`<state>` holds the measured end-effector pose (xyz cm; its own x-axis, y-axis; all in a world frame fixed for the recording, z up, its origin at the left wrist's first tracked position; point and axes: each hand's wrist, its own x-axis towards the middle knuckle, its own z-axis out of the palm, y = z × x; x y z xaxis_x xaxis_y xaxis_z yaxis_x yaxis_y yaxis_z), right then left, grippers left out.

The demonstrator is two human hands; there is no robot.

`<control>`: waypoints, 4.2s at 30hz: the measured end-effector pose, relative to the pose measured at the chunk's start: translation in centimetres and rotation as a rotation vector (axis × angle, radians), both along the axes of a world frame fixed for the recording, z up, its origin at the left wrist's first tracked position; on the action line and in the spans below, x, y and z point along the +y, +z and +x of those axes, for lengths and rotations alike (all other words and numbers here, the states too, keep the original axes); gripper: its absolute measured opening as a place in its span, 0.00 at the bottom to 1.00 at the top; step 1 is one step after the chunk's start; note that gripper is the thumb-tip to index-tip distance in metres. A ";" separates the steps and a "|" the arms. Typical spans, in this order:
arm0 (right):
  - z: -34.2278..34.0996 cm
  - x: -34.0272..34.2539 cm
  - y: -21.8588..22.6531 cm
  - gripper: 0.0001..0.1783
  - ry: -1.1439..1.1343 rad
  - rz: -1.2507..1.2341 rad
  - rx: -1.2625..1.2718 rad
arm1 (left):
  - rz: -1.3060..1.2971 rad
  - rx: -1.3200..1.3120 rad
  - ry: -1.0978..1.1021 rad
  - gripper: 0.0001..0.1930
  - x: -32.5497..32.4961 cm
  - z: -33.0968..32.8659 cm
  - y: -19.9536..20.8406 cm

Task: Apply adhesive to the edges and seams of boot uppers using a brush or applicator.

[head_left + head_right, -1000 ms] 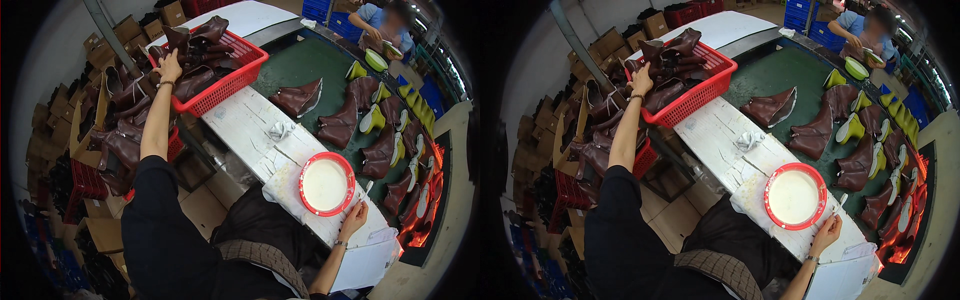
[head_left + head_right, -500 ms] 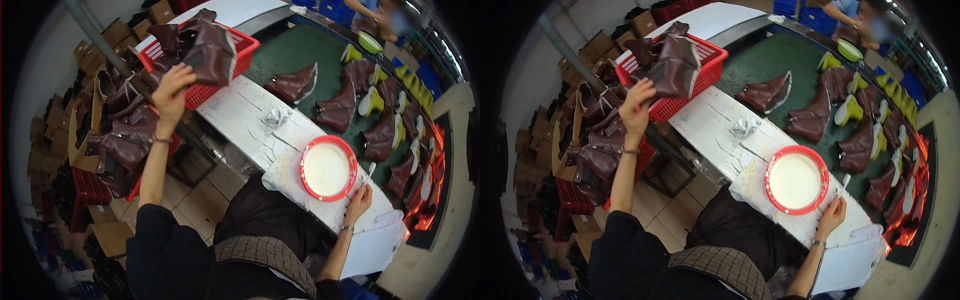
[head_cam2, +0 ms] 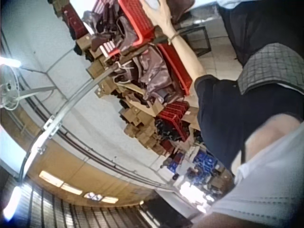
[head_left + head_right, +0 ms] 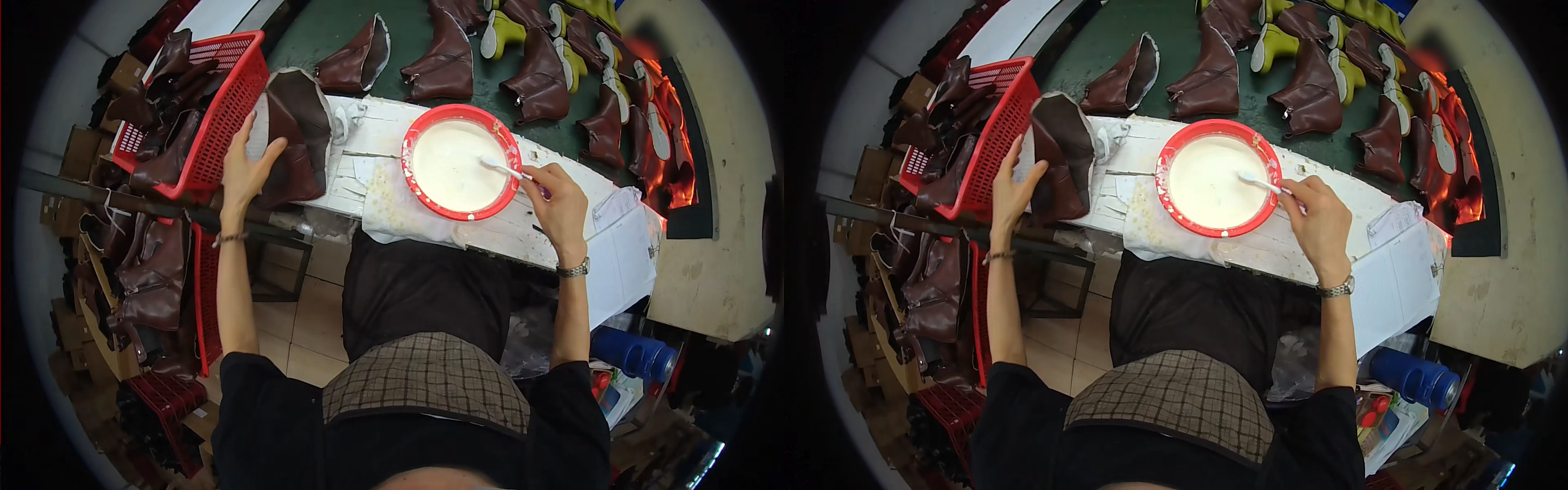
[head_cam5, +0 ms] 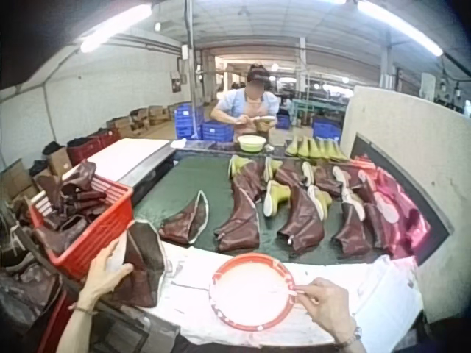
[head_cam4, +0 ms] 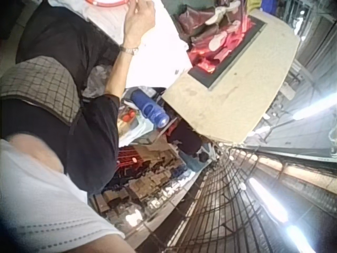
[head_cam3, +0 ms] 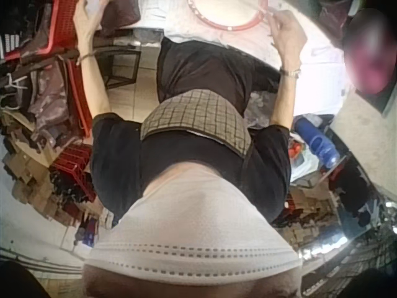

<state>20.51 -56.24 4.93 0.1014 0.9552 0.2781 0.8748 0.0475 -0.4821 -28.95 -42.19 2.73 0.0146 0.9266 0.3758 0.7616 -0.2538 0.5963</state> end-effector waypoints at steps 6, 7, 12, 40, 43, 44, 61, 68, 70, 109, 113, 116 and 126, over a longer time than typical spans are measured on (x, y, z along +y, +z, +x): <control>-1.1 -0.1 0.6 0.09 0.070 0.050 -0.217 | -0.101 0.188 0.135 0.58 3.5 4.8 -2.2; -1.1 -0.1 0.8 0.09 0.077 0.041 -0.251 | -0.101 0.181 0.191 0.52 3.2 5.4 -1.5; -0.6 -1.3 0.3 0.09 -0.033 0.176 0.054 | 0.056 -0.084 0.152 0.34 1.0 4.6 2.9; -6.3 1.2 1.9 0.09 0.265 0.428 0.290 | -0.451 -0.660 -0.387 0.15 -7.8 14.2 10.7; -6.7 0.8 1.1 0.10 0.285 0.399 0.294 | -0.330 -0.671 -0.326 0.15 -7.1 14.4 10.1; -6.9 0.8 0.8 0.10 0.292 0.379 0.300 | -0.328 -0.671 -0.325 0.15 -6.9 14.6 9.9; -16.8 4.1 2.1 0.29 0.512 0.073 0.453 | -0.122 -0.130 -0.058 0.26 0.9 14.0 6.8; -18.3 4.6 2.1 0.29 0.678 0.059 0.218 | -0.144 -0.355 -0.152 0.24 1.0 11.9 5.9; -18.1 4.9 3.3 0.27 0.705 -0.025 0.226 | -0.164 -0.388 -0.181 0.21 1.0 11.0 6.3; -2.1 1.0 1.6 0.11 -0.013 0.158 -0.235 | -0.097 -0.246 -0.484 0.47 -8.8 10.7 4.6; -1.1 0.1 0.0 0.09 0.015 0.125 -0.244 | -0.298 -0.254 -0.530 0.74 -9.5 11.8 5.5; -0.4 -0.8 0.6 0.09 -0.026 -0.042 0.021 | -0.263 -0.239 -0.611 0.75 -9.5 12.3 6.0; -1.5 2.9 3.6 0.10 0.145 0.340 0.484 | -0.258 -0.101 -0.843 0.75 -10.7 13.5 7.3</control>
<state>19.00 -53.30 8.48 0.1683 0.8343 0.5250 0.5336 0.3707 -0.7602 -15.48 -52.84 10.03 0.7087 0.6785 0.1932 0.3226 -0.5552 0.7667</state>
